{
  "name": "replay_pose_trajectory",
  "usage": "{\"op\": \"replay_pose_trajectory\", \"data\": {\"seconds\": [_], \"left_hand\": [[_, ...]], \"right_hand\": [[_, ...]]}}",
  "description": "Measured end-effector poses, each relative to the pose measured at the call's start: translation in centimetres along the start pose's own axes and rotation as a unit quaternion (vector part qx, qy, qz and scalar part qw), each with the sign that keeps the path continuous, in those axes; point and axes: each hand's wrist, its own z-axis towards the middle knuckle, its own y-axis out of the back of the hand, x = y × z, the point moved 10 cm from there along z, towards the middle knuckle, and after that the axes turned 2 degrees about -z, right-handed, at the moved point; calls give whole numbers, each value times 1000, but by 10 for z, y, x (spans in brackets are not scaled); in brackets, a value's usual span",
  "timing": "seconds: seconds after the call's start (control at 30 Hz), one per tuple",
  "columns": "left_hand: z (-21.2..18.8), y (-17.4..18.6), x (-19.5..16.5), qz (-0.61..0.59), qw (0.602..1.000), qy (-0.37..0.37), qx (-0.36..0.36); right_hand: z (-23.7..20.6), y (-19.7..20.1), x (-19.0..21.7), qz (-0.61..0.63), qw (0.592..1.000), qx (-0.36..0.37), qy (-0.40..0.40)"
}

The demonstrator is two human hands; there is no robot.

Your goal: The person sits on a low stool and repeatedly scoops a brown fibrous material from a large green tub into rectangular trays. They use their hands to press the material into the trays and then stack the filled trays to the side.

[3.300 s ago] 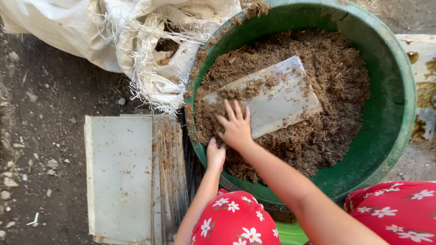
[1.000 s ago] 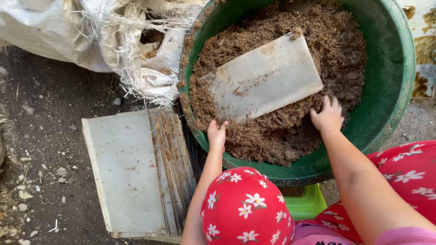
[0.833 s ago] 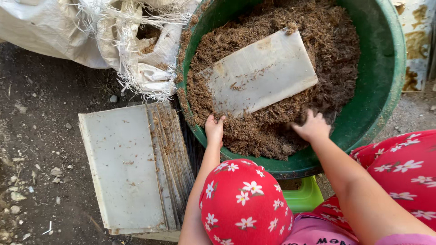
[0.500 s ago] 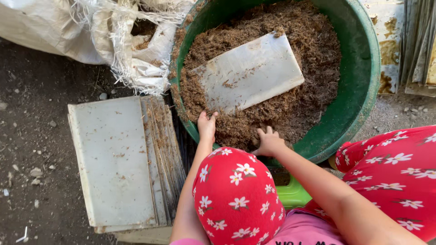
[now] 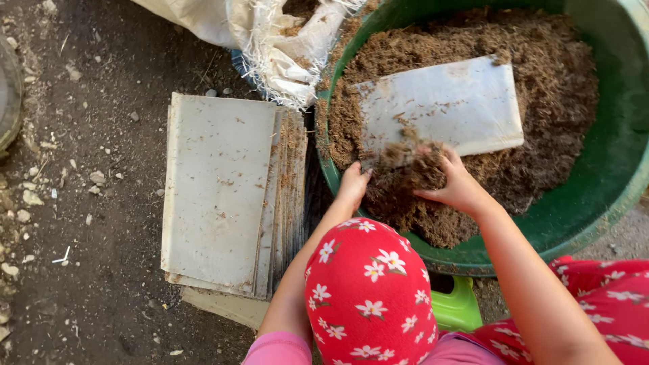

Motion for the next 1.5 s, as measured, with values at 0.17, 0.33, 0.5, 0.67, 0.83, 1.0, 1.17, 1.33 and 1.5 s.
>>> {"op": "replay_pose_trajectory", "data": {"seconds": [0.17, 0.33, 0.5, 0.67, 0.83, 1.0, 1.17, 1.33, 1.5], "left_hand": [[-3, 5, -7, 138, 987, -27, -75], [1, 6, 4, 109, 990, -9, -87], [4, 10, 20, 132, 984, 10, -120], [3, 12, 26, 198, 972, -4, -124], [-3, 9, 11, 236, 959, -40, -150], [-8, 7, 6, 226, 969, 10, -101], [-5, 12, 3, 235, 963, -33, -127], [-9, 14, -4, 240, 957, -75, -144], [-7, 11, 0, 227, 968, 23, -107]], "right_hand": [[38, -23, 100, -267, 950, -41, 157], [81, -60, 124, -336, 912, -41, 230], [165, -57, 132, -326, 909, -86, 243], [256, -42, 102, -257, 960, -98, 60], [223, -62, 117, -292, 943, -120, 107], [138, -102, 123, -343, 927, 6, 151], [164, -69, 131, -346, 927, -12, 146], [213, 30, 69, -255, 961, -35, -103], [137, 120, -37, -138, 933, -131, -305]]}}
